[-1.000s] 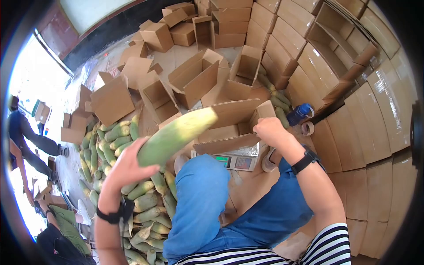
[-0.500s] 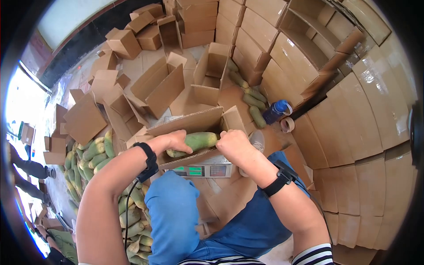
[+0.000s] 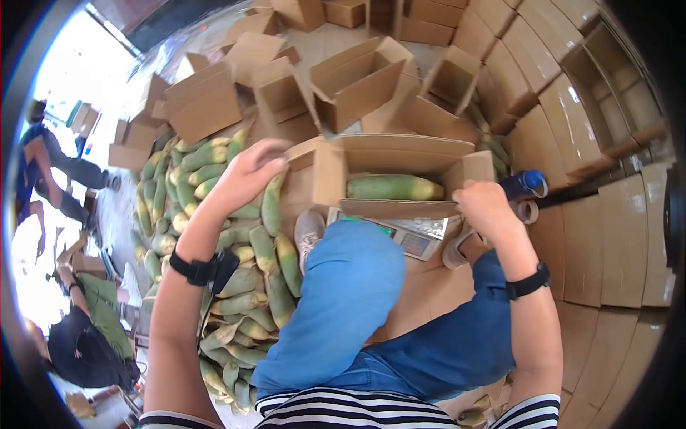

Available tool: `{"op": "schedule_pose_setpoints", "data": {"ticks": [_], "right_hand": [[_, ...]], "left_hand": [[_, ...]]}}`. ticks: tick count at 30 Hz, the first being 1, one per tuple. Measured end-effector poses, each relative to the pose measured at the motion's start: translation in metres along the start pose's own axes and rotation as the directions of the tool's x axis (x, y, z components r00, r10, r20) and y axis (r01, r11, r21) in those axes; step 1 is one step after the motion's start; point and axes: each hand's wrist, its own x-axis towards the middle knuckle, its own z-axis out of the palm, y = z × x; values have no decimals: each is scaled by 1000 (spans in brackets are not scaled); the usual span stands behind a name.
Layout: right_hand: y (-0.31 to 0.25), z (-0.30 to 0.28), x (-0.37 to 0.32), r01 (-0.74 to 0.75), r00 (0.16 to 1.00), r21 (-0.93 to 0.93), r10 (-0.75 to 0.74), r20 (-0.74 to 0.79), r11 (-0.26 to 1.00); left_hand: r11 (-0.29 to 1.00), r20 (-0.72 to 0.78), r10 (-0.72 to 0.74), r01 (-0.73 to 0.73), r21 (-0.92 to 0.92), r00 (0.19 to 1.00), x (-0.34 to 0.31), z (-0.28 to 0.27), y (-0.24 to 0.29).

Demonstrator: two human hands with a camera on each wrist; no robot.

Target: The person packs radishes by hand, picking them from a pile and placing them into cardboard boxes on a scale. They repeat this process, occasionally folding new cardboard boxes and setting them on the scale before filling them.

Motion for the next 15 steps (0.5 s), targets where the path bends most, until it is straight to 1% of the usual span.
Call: {"op": "schedule_pose_setpoints", "data": {"ticks": [1,2,3,4,5,6,7,8,10,11,13,15], "right_hand": [[2,-1,0,13,1000,21,-13,2,1000],[2,-4,0,31,1000,16,-31,-3,999],[1,-6,0,17,1000,27,-18,20,999],[0,-8,1,2,999,37,-3,44,999],[-1,-10,2,18,999,31,-19,43,999],[-2,-11,2,7,998,25,-8,55,1000],[-2,-12,2,-5,998,17,4,70,1000],[-3,-12,2,-33,995,18,31,95,999],[-3,-15,3,-25,995,21,23,98,999],[-3,-15,2,-28,995,30,25,99,999],[-2,-16,4,-24,993,42,19,119,999],[-1,-15,4,-37,990,55,29,134,998]], "left_hand": [[992,-99,-116,121,39,988,-29,-15,-30],[969,-199,-224,240,63,954,-60,-27,-61],[917,-262,-336,377,127,905,-94,-33,-103],[843,-328,-436,508,178,838,-127,-31,-137],[772,-342,-527,606,192,778,-155,-23,-153],[759,-305,-565,628,171,767,-187,-14,-194],[727,-264,-627,672,142,733,-214,3,-233],[690,-219,-684,714,116,696,-235,17,-256],[672,-194,-708,733,107,678,-243,49,-221],[662,-192,-721,744,94,666,-247,66,-219],[528,-206,-743,746,405,637,-254,93,-219],[593,-167,-675,663,456,719,-261,110,-204]]}}
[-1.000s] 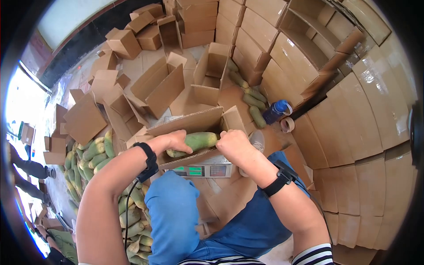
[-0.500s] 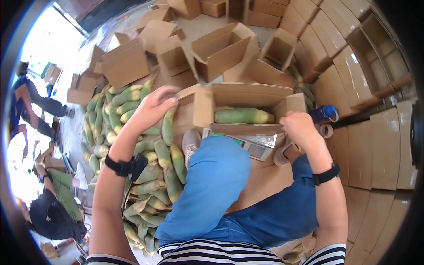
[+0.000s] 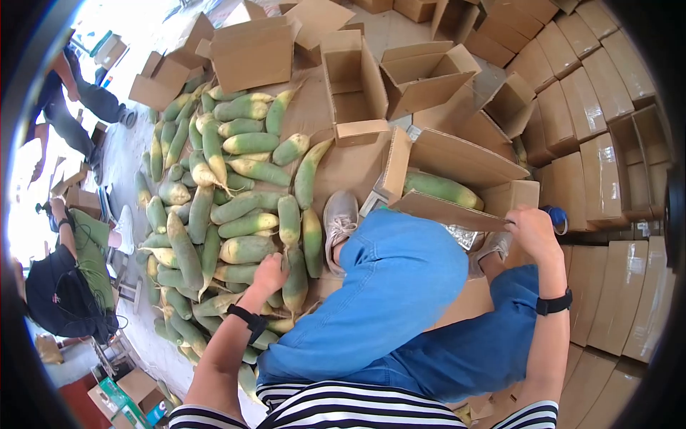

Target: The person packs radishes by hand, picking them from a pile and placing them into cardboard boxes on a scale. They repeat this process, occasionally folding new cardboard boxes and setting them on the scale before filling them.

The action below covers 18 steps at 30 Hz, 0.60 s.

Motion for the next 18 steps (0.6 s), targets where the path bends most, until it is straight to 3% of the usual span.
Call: {"op": "schedule_pose_setpoints", "data": {"ticks": [2,5,7,9,11,12,13,14,18], "right_hand": [[1,0,0,31,999,2,-31,-17,1000],[-1,-6,2,5,1000,28,-6,16,1000],[1,-5,3,16,1000,24,-16,19,1000],[1,-5,4,23,1000,20,-23,18,1000],[0,-5,3,8,1000,-4,-8,20,1000],[0,-5,3,8,1000,-3,-8,17,1000],[2,-4,3,17,1000,-9,-17,17,1000],[2,-2,3,25,1000,-16,-24,17,1000],[7,5,1,31,1000,-11,-31,-5,999]], "left_hand": [[998,23,-53,53,-25,998,-10,-9,7],[995,-330,-65,37,-90,942,-13,-15,-22],[998,-628,-11,43,36,778,-20,-40,-49],[991,-802,-2,111,80,597,-22,-71,-82],[935,-876,-125,351,53,466,-23,-89,-123],[935,-878,-123,351,54,463,-26,-98,-139],[868,-715,-433,467,-168,548,-28,-106,-151],[726,-457,-683,599,-338,570,-29,-111,-160],[748,-414,-655,621,-236,632,-33,-96,-190]]}}
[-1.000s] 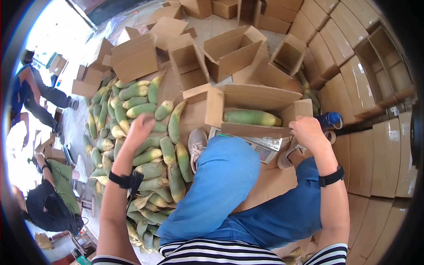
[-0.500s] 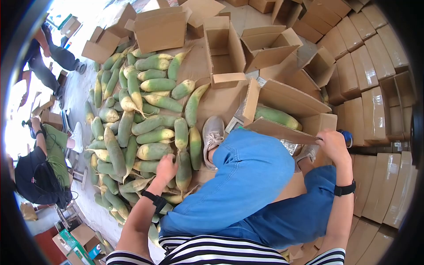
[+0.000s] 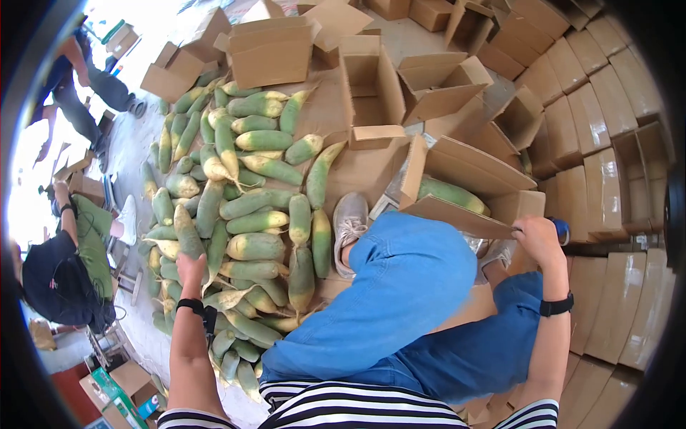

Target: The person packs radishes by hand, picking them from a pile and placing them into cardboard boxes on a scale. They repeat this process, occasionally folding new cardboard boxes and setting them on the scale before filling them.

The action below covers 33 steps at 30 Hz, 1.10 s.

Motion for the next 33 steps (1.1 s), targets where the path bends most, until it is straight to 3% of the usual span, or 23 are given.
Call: {"op": "schedule_pose_setpoints", "data": {"ticks": [3,6,8,9,10,12,14,16,18,19,22,25,27,31,33], "right_hand": [[-5,-1,-1,2,1000,-33,-3,-22,999],[-3,4,0,-12,1000,-48,11,-14,999],[-7,1,-1,-17,999,-54,15,-42,998],[-7,2,-1,-50,997,-47,47,-55,998],[-7,5,0,-38,997,-32,36,-71,999],[-5,9,2,-38,995,-13,36,-96,999],[-4,11,4,-10,999,-31,9,-47,999],[-7,7,4,-30,999,-41,28,-36,999],[-6,13,5,-44,999,-74,41,-32,996],[-6,14,5,-43,998,-58,40,-52,997],[-9,8,3,-25,995,-24,23,-93,999],[-10,10,4,-51,997,-32,49,-63,998],[-10,9,4,-51,998,-26,49,-50,998],[-11,12,2,-70,996,-12,70,-62,997],[-14,12,2,-85,993,-20,83,-87,996]], "left_hand": [[982,1,-82,81,-171,997,31,35,-31],[964,-45,-74,60,-258,996,26,46,-33],[724,47,49,-3,-690,998,32,62,-45],[607,133,-1,107,-788,991,25,58,-36],[472,228,-40,220,-854,973,8,49,-25],[327,429,-101,437,-838,898,-42,13,14],[307,431,38,400,-864,901,-77,6,28],[403,330,196,231,-885,923,-117,-5,50],[460,359,222,227,-858,907,-163,-49,100],[479,323,362,123,-869,874,-177,-62,118],[507,225,657,-200,-839,719,-183,-95,174],[370,75,844,-476,-798,530,-175,-108,221],[308,178,951,-750,-586,252,-186,-170,305],[17,278,953,-892,-452,-123,-201,-174,417],[136,463,876,-854,-502,-132,-238,-181,462]]}}
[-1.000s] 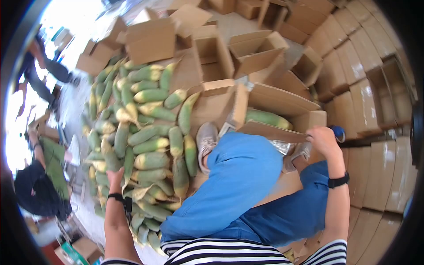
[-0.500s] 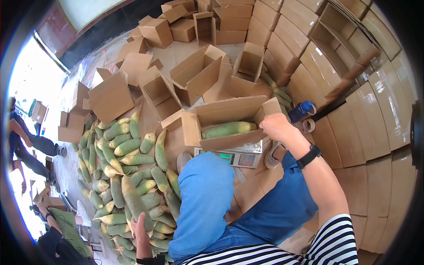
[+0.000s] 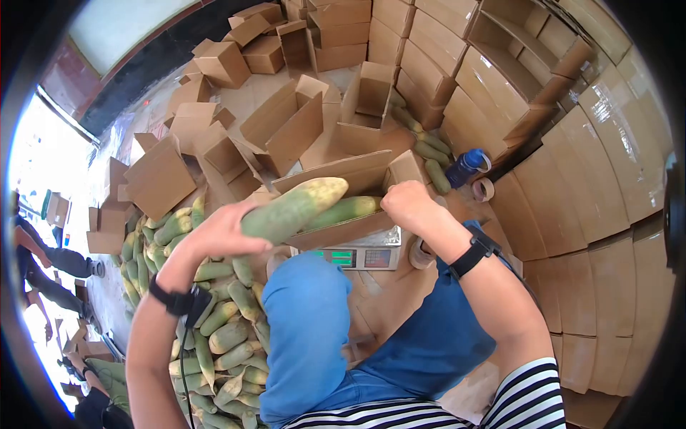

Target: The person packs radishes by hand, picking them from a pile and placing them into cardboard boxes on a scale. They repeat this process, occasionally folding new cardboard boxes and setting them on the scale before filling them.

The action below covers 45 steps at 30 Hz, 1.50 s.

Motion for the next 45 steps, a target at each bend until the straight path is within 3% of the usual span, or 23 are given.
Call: {"op": "schedule_pose_setpoints", "data": {"ticks": [5,7,9,11,13,15,17,18,20,21,25,26,28,29,31,32,33,36,37,39,40,42,45], "right_hand": [[-2,-5,2,-23,994,22,21,103,1000],[-3,-3,0,-20,999,5,20,29,1000],[-3,-7,-2,-43,998,-7,43,41,999],[-3,-6,-1,-52,998,-17,53,44,998],[2,-3,-1,4,1000,11,-4,-1,1000],[1,-2,-1,13,1000,25,-13,-17,1000],[1,-1,-2,24,999,37,-23,-31,999],[2,1,-2,31,999,39,-30,-28,999],[3,-1,-2,32,999,30,-31,-14,999],[3,0,-2,40,999,32,-40,-14,999],[6,2,-1,30,999,-18,-30,18,999],[7,1,-2,39,999,-6,-39,26,999],[9,-4,-2,47,995,46,-51,84,998],[8,-8,-4,50,995,54,-55,89,997],[7,-18,-7,47,994,113,-57,90,992],[9,-19,-6,39,992,109,-52,118,993],[7,-25,-6,42,992,110,-55,115,993],[3,-46,-10,-61,989,129,42,144,990],[4,-47,-10,-59,990,129,41,138,990],[7,-46,-12,-85,996,137,81,29,987],[9,-48,-15,-81,997,136,78,25,987],[10,-54,-23,-74,984,197,104,-147,978],[15,-79,-44,-100,969,247,151,-196,964]], "left_hand": [[995,198,84,-94,38,977,108,28,-21],[991,237,92,-111,68,967,135,51,-25],[982,198,149,-168,83,969,151,71,-26],[992,234,71,-94,86,970,148,80,-29],[884,8,221,-203,421,975,140,81,-34],[905,49,161,-167,390,986,126,68,-39],[965,104,189,-204,164,977,106,55,-45],[967,94,183,-196,164,979,91,49,-44],[977,-95,205,-199,76,974,52,40,-41],[979,-99,197,-190,74,975,30,37,-41],[977,-405,-94,7,-213,909,-54,59,-73],[976,-394,-107,20,-218,913,-74,70,-88],[918,-369,-301,163,-361,880,-111,88,-115],[917,-363,-307,171,-360,880,-127,96,-122],[697,-280,-551,249,-673,786,-152,107,-128],[638,-256,-604,266,-723,755,-162,110,-127],[639,-259,-605,266,-722,753,-167,110,-119],[483,-245,-551,66,-873,797,-177,112,-94],[486,-251,-550,62,-872,797,-177,114,-86],[645,-476,-489,-65,-762,731,-173,120,-61],[851,-621,-381,-2,-525,685,-172,121,-48],[900,-669,-356,45,-434,652,-166,122,-35],[951,-750,-296,113,-287,591,-167,121,-35]]}}
